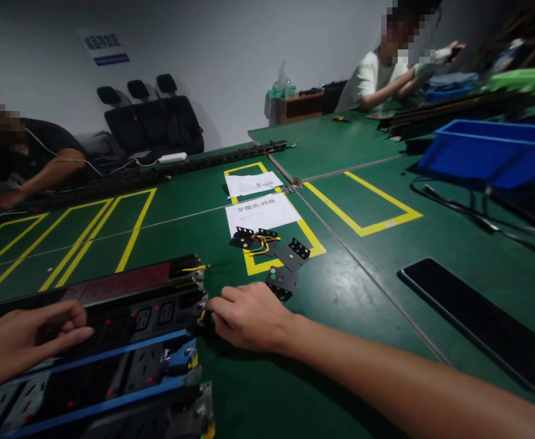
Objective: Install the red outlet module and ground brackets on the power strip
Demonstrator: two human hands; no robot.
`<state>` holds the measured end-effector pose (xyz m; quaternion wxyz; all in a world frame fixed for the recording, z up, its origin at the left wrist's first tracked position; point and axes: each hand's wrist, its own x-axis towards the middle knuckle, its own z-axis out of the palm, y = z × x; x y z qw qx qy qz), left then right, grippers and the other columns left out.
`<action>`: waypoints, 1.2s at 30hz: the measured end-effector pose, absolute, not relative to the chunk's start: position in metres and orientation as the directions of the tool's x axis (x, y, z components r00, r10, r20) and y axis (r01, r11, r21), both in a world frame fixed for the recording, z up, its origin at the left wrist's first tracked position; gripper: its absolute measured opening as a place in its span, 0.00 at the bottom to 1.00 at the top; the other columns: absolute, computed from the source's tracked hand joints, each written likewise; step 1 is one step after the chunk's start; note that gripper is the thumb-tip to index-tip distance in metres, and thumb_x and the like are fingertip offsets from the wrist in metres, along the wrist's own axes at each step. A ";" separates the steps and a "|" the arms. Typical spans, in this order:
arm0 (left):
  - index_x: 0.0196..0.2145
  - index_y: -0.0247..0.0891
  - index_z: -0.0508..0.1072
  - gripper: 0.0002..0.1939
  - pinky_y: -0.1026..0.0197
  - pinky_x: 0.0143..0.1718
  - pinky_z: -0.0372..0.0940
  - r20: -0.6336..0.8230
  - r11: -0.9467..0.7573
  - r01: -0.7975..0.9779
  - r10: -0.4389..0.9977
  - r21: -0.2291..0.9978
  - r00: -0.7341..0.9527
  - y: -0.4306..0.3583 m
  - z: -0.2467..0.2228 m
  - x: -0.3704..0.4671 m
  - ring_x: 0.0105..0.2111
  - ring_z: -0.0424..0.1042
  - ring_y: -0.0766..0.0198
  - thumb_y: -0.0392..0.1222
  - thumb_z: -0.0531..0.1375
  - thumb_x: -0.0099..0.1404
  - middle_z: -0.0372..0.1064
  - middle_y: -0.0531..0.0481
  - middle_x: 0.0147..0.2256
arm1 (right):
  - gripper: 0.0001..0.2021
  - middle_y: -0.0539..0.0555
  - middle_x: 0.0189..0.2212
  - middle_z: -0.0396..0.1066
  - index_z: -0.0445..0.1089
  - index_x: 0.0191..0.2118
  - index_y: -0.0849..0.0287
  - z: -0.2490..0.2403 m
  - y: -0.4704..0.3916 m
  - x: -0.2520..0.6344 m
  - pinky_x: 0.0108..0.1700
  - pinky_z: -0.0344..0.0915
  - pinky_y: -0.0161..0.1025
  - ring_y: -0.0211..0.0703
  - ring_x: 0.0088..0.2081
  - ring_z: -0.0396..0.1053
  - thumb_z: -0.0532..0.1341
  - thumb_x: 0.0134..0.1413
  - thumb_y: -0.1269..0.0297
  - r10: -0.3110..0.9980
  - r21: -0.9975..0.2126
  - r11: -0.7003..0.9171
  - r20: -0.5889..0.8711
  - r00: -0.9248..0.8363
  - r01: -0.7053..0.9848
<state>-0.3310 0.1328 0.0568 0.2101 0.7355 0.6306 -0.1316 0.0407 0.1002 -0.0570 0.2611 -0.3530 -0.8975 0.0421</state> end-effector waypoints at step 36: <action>0.34 0.47 0.80 0.16 0.53 0.54 0.67 -0.482 -0.024 0.926 0.848 0.377 0.219 0.128 0.050 -0.330 0.47 0.75 0.51 0.60 0.63 0.60 0.80 0.51 0.41 | 0.03 0.50 0.24 0.68 0.63 0.31 0.58 -0.055 0.105 0.038 0.28 0.42 0.40 0.37 0.25 0.57 0.55 0.56 0.69 0.770 -0.413 0.636 0.391 -0.504 0.652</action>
